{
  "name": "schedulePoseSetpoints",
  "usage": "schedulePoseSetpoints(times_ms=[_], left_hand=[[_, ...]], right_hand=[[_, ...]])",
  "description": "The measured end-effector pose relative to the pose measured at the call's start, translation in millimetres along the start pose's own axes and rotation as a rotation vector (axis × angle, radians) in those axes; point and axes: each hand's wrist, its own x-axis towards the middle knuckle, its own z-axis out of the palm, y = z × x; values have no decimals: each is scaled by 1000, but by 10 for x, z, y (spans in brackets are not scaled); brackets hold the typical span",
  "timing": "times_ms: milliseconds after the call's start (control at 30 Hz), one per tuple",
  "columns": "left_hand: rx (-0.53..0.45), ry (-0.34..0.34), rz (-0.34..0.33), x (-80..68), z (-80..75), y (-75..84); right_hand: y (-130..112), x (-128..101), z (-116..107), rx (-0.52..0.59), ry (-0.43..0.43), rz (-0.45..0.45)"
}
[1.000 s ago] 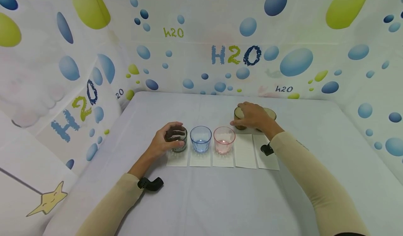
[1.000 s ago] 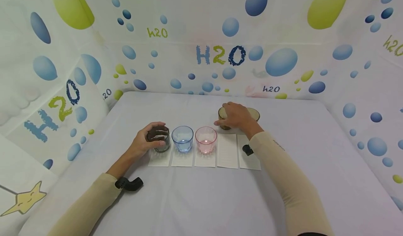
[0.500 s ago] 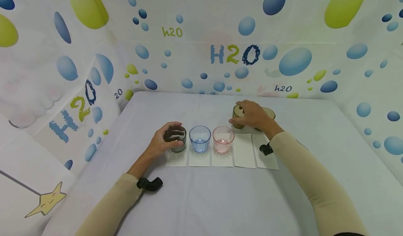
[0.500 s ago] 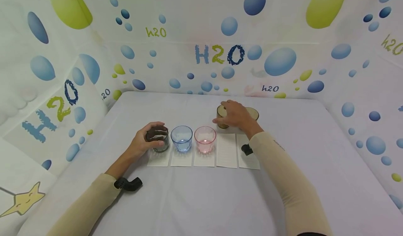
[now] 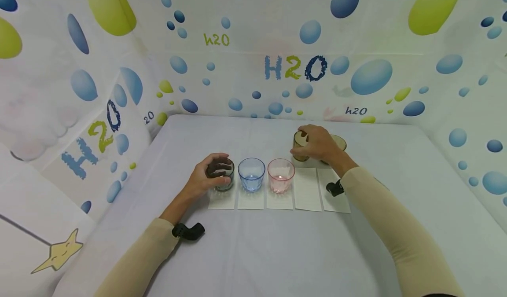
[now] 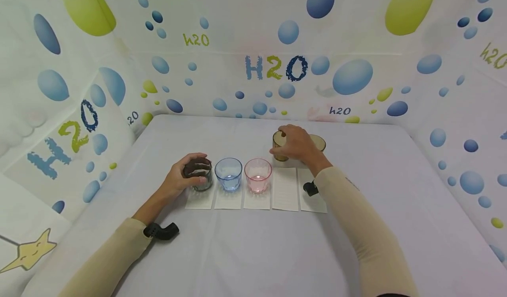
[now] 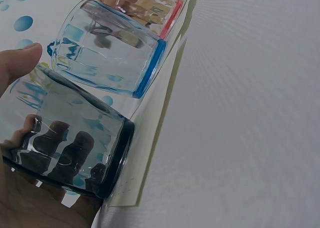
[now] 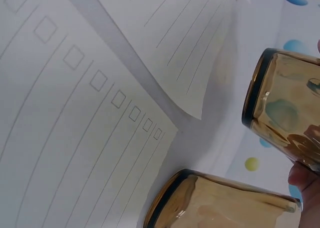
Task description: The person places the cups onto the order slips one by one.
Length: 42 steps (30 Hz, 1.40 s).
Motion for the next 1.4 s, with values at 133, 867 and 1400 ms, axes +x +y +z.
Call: schedulePoseSetpoints(times_ms=[133, 867, 1400], left_hand=[[6, 4, 3, 22, -21, -128], [22, 18, 13, 19, -32, -230], [9, 22, 6, 28, -41, -229]], right_hand=[[-20, -30, -9, 12, 33, -26], [-153, -90, -29, 10, 160, -4], [-167, -177, -8, 32, 117, -5]])
